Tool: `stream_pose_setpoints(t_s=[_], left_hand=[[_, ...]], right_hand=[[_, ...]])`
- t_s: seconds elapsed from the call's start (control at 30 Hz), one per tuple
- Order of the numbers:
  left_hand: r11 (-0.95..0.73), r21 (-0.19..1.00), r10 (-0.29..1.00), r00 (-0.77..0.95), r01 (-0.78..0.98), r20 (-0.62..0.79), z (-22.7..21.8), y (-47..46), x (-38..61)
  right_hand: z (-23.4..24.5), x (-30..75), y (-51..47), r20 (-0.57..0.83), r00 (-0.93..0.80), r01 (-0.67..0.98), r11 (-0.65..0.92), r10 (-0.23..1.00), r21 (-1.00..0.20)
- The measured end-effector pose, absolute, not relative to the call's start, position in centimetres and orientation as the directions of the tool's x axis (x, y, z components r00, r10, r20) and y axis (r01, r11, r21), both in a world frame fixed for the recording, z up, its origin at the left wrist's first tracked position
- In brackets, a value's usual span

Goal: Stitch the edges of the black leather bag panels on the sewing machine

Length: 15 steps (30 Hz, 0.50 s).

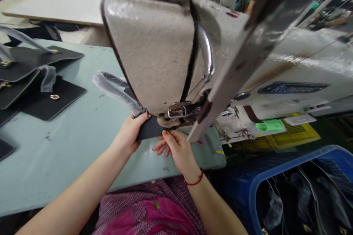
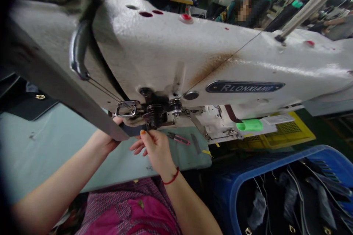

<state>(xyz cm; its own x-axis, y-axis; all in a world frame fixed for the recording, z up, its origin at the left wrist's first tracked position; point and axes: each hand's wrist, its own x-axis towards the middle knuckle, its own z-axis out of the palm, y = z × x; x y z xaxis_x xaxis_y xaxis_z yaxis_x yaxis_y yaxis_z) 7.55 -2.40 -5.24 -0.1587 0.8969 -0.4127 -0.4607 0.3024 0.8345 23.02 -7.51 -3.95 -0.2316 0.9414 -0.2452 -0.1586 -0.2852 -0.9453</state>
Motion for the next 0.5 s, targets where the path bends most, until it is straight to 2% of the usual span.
stream_pose_setpoints(t_s=[0.17,0.5], left_hand=[[0.301,0.845,0.909,-0.134,-0.442,-0.394,-5.0,-1.8,7.6],[0.315,0.839,0.909,-0.114,-0.444,-0.401,-4.1,-1.7,7.6]], right_hand=[[-4.4,22.8,-7.3,-0.203,-0.197,-0.17,-0.237,0.959,-0.957],[-3.9,22.7,-7.2,-0.223,-0.189,-0.108,-0.246,0.956,-0.963]])
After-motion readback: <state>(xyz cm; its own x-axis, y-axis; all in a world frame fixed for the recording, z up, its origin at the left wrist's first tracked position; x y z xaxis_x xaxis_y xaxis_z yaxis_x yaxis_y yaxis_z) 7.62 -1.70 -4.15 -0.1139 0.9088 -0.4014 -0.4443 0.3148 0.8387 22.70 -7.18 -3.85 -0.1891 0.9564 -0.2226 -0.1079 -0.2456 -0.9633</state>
